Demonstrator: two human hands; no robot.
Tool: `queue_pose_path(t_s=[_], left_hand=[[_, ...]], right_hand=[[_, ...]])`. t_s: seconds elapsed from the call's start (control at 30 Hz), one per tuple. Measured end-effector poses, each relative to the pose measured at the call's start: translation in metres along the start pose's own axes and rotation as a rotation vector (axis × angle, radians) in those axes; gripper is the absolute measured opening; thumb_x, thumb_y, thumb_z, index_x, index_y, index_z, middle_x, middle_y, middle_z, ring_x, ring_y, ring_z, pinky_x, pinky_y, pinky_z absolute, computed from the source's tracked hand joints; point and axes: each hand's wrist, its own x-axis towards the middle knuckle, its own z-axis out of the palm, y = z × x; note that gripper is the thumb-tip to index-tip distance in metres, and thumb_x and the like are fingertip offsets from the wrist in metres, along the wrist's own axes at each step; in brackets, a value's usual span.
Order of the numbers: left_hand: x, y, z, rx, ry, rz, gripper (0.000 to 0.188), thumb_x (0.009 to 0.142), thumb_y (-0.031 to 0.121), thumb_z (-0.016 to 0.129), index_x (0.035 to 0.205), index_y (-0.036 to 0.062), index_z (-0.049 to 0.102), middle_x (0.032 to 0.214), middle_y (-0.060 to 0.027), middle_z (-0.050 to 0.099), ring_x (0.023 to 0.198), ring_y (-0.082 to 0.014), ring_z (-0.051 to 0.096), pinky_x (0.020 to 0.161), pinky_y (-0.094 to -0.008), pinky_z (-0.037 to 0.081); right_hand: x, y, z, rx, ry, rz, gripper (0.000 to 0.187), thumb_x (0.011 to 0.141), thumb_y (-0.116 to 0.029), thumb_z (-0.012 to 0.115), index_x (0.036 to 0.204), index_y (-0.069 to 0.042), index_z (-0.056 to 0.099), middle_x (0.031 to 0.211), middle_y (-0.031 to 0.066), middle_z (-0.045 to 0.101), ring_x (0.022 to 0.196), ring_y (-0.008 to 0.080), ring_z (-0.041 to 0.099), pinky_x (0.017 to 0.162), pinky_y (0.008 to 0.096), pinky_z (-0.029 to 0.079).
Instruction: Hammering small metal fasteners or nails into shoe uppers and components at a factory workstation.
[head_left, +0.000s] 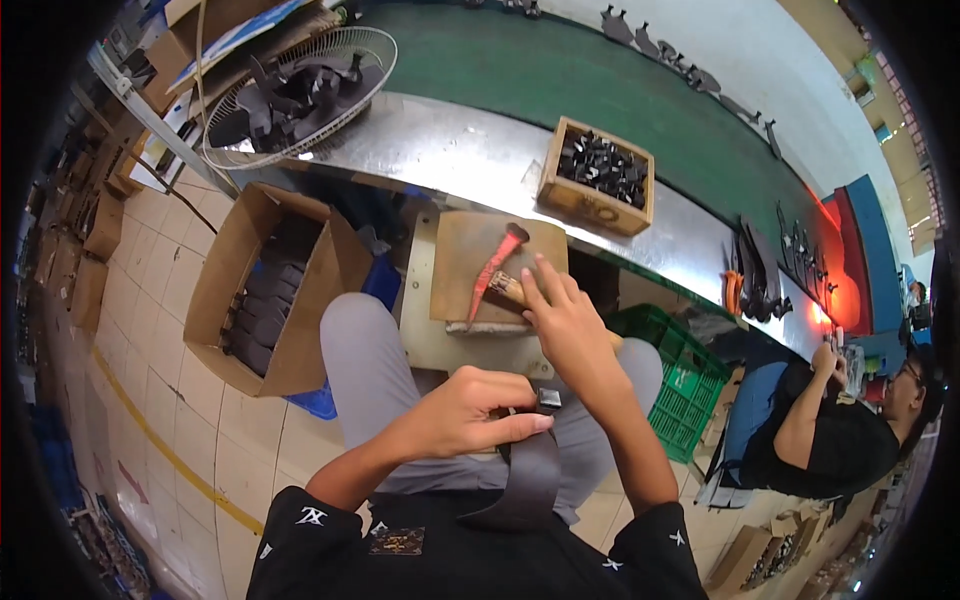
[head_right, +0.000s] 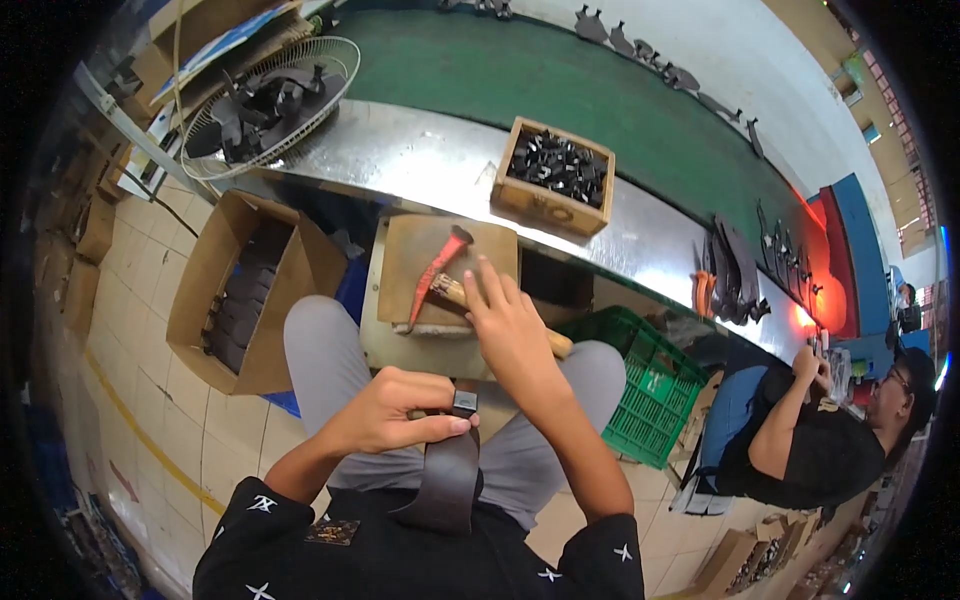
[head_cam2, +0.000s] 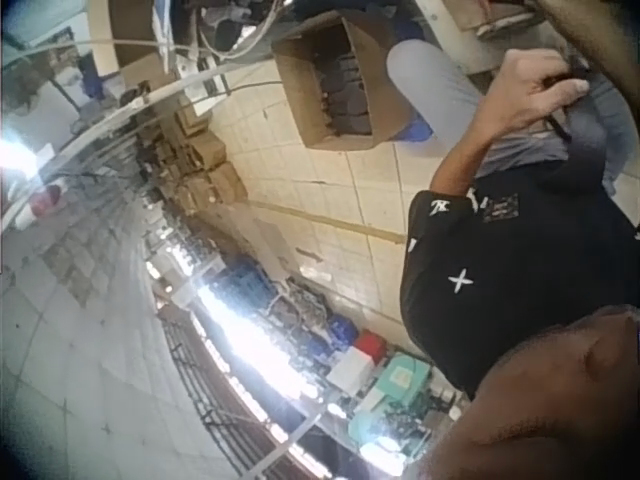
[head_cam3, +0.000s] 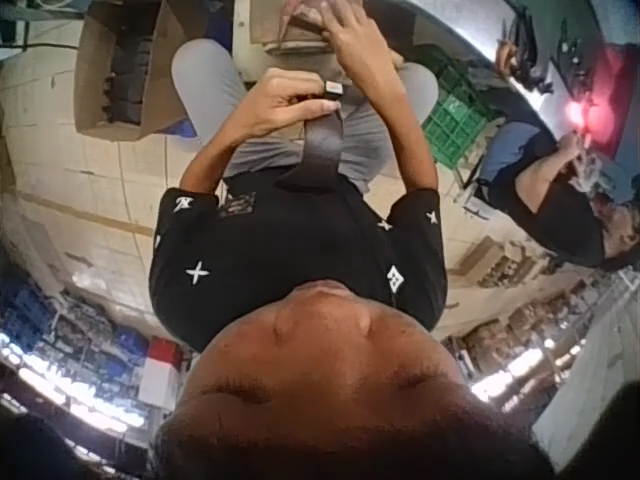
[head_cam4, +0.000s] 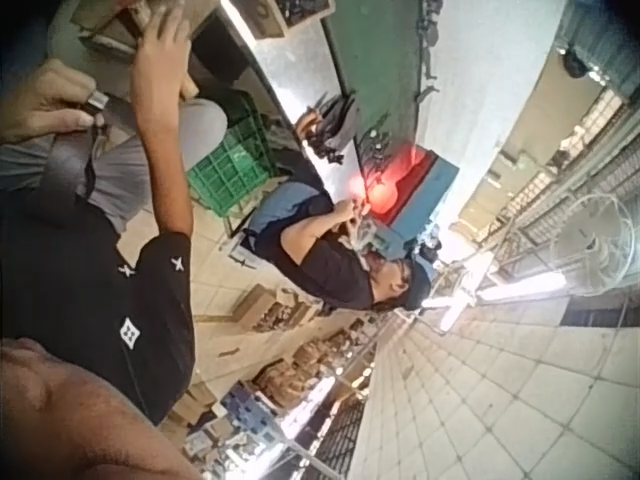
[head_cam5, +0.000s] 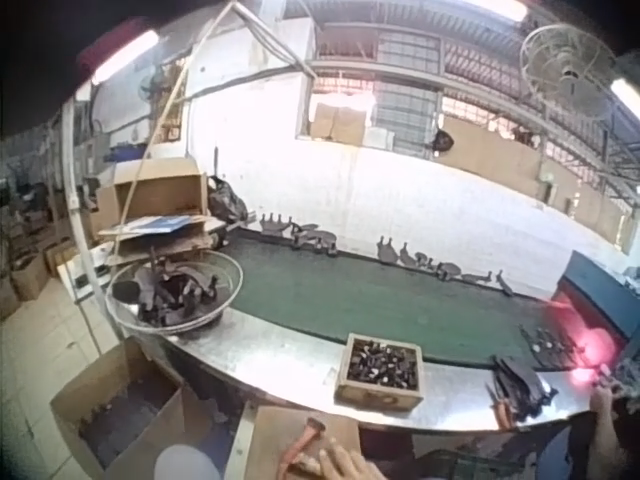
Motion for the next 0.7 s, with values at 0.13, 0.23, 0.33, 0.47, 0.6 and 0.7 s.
queue_pose_path(t_s=[0.13,0.23,0.33,0.47,0.6,0.7], left_hand=[[-0.024,0.01,0.012,-0.236,0.078,-0.146,0.028,0.096,0.02,0.065,0.081,-0.0034,0.062,0.071,-0.0078,0.054,0.067,-0.0163,0.054,0.063,-0.0313,0.042],[-0.029,0.011,0.016,-0.405,0.02,-0.203,0.025,0.098,0.021,0.063,0.094,-0.002,0.072,0.08,-0.0072,0.063,0.08,-0.0134,0.06,0.072,-0.0297,0.045],[-0.03,0.009,0.019,-0.606,-0.16,-0.222,0.025,0.099,0.021,0.061,0.105,0.0009,0.075,0.097,-0.0099,0.073,0.093,-0.014,0.066,0.083,-0.0287,0.048],[-0.026,0.01,0.019,-0.665,-0.446,-0.264,0.027,0.099,0.022,0.061,0.105,-0.0001,0.075,0.091,-0.009,0.075,0.086,-0.0117,0.067,0.078,-0.0258,0.049],[-0.022,0.018,0.026,-0.833,-0.545,-0.186,0.028,0.099,0.024,0.062,0.103,-0.0004,0.075,0.089,-0.0094,0.075,0.083,-0.0106,0.067,0.075,-0.0262,0.049],[-0.026,0.012,0.029,-0.778,-0.567,-0.092,0.028,0.099,0.024,0.062,0.104,-0.0003,0.075,0.092,-0.0086,0.075,0.083,-0.0106,0.066,0.075,-0.0268,0.049]], right_hand=[[-0.003,-0.017,-0.053,0.35,0.023,-0.157,0.04,0.091,-0.017,0.067,0.126,0.002,0.062,0.139,0.0207,0.054,0.123,0.0331,0.054,0.097,0.0388,0.046],[-0.028,-0.01,-0.076,1.263,-0.268,-0.283,0.034,0.093,-0.017,0.066,0.119,0.005,0.065,0.124,0.0197,0.064,0.108,0.0341,0.063,0.092,0.0398,0.049],[-0.042,-0.019,-0.081,1.248,-0.233,-0.317,0.032,0.09,-0.022,0.071,0.109,0.004,0.068,0.108,0.0174,0.068,0.095,0.0333,0.066,0.085,0.0416,0.051],[-0.033,-0.015,-0.102,1.106,-0.301,-0.588,0.031,0.087,-0.019,0.075,0.1,0.007,0.066,0.093,0.0178,0.065,0.083,0.0327,0.063,0.071,0.0374,0.052],[-0.027,-0.019,-0.115,1.065,-0.419,-0.793,0.028,0.086,-0.015,0.075,0.094,0.01,0.064,0.082,0.0167,0.061,0.069,0.0292,0.06,0.056,0.0342,0.048],[-0.023,-0.023,-0.117,1.057,-0.455,-0.866,0.025,0.086,-0.014,0.077,0.092,0.007,0.065,0.077,0.0133,0.059,0.066,0.0261,0.06,0.052,0.0357,0.046]])
